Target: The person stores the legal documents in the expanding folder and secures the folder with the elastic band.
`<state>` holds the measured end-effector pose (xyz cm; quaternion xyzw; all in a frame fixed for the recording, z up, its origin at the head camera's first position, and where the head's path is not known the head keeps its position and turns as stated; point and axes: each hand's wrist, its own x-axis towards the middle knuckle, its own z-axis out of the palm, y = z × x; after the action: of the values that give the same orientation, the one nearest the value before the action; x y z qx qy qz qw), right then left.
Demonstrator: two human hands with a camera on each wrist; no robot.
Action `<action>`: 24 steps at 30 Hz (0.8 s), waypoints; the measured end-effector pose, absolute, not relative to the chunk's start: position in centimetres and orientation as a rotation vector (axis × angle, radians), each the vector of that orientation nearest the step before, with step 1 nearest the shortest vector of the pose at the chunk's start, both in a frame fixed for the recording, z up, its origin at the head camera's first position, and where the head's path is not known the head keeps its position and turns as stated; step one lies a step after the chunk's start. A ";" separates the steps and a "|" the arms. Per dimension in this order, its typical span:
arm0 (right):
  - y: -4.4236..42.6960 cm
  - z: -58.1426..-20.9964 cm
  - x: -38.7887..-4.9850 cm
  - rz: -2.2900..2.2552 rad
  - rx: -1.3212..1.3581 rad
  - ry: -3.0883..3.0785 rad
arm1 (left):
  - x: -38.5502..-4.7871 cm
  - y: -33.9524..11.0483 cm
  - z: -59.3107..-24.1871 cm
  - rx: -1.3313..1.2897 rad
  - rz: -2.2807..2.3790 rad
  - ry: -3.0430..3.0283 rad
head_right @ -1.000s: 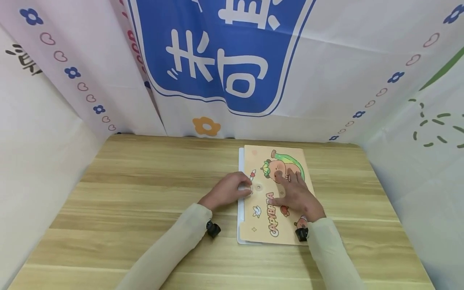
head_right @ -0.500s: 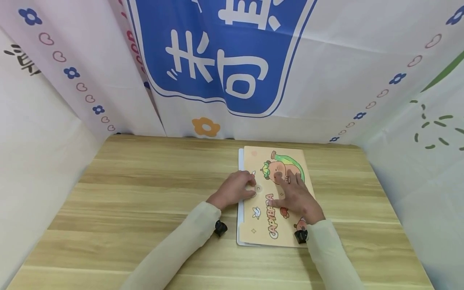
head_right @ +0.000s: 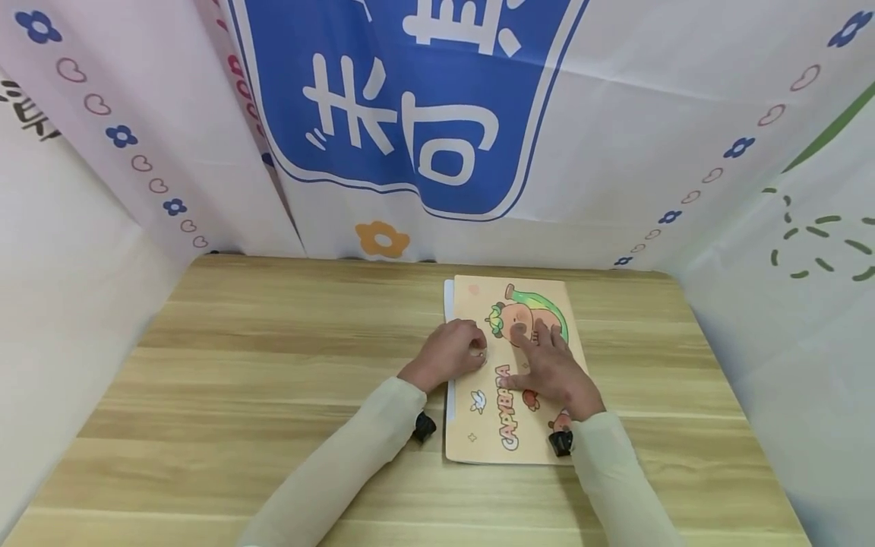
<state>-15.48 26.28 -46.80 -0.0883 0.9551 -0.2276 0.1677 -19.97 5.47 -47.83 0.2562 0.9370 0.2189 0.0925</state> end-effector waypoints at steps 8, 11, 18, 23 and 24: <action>26.1 -47.0 -15.6 -0.631 -0.236 2.720 | -20.1 5.3 -48.1 0.776 0.642 2.799; 26.2 -47.0 -15.6 -0.635 -0.246 2.722 | -20.2 5.3 -48.2 0.773 0.655 2.803; 26.0 -46.8 -15.6 -0.617 -0.271 2.740 | -20.0 5.6 -48.6 0.792 0.587 2.849; 26.0 -46.9 -15.6 -0.615 -0.270 2.736 | -20.0 5.7 -48.9 0.781 0.588 2.858; 26.1 -47.0 -15.6 -0.616 -0.267 2.735 | -20.0 5.7 -48.9 0.784 0.586 2.858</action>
<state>-15.55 26.06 -46.96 -0.0935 0.9584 -0.2157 0.1619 -20.04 5.68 -48.94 0.2591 0.9443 0.1936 0.0604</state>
